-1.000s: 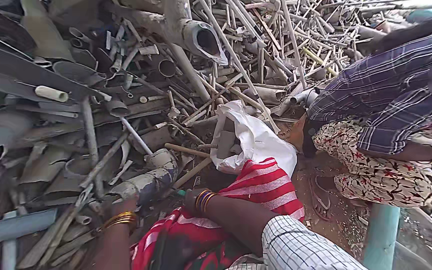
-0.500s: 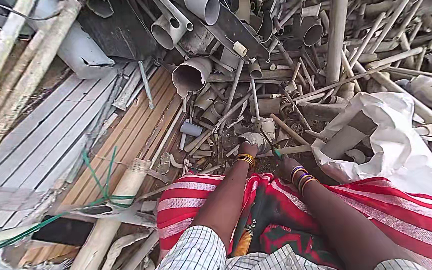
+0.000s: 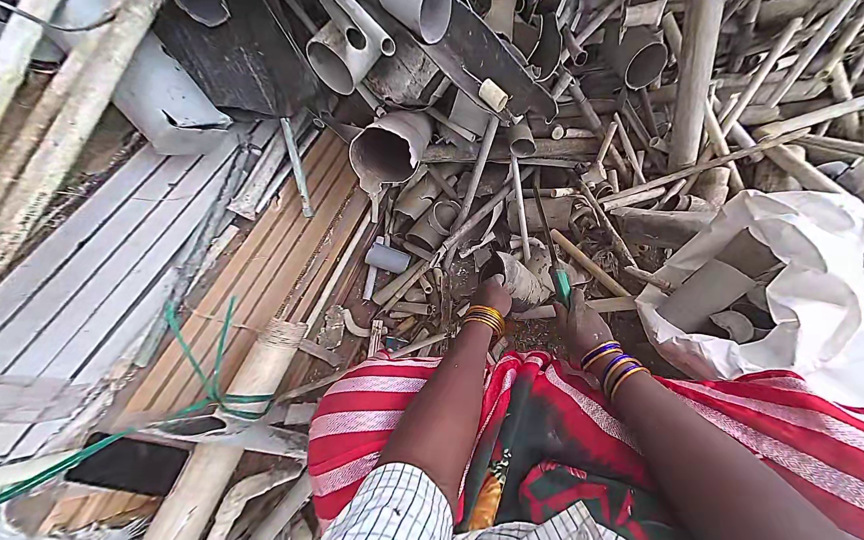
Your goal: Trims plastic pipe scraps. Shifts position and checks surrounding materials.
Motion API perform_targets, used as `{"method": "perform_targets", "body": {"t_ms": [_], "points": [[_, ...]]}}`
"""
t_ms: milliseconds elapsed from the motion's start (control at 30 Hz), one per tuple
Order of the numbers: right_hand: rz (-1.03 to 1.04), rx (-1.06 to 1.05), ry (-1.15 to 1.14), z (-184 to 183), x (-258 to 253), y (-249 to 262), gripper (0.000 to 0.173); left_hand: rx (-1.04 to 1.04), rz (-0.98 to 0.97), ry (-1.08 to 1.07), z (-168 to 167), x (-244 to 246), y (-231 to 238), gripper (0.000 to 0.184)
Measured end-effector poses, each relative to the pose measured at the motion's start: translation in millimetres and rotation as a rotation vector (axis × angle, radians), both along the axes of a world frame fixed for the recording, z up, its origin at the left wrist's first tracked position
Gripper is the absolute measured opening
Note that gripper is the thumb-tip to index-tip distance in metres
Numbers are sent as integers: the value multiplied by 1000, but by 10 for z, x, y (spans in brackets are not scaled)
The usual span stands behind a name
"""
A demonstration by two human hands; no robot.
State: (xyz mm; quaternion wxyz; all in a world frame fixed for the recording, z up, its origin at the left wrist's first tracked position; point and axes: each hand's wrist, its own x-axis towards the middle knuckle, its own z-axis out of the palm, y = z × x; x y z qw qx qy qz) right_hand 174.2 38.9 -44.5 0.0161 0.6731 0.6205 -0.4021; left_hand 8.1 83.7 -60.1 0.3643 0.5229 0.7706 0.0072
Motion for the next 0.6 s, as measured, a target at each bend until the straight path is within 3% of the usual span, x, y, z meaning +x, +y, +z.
{"method": "perform_targets", "body": {"t_ms": [200, 333, 400, 500, 600], "points": [[135, -297, -124, -292, -38, -39, 50, -50, 37, 72, 60, -28, -21, 41], [40, -61, -37, -33, -84, -2, 50, 12, 125, -27, -25, -69, -18, 59], [35, 92, 58, 51, -117, -57, 50, 9, 119, -11, -37, -59, -33, 59], [183, -58, -15, -45, -125, -85, 47, 16, 157, -58, -105, -83, -20, 62], [107, -182, -77, -178, -65, -55, 48, 19, 136, -84, -104, -45, -24, 60]]}}
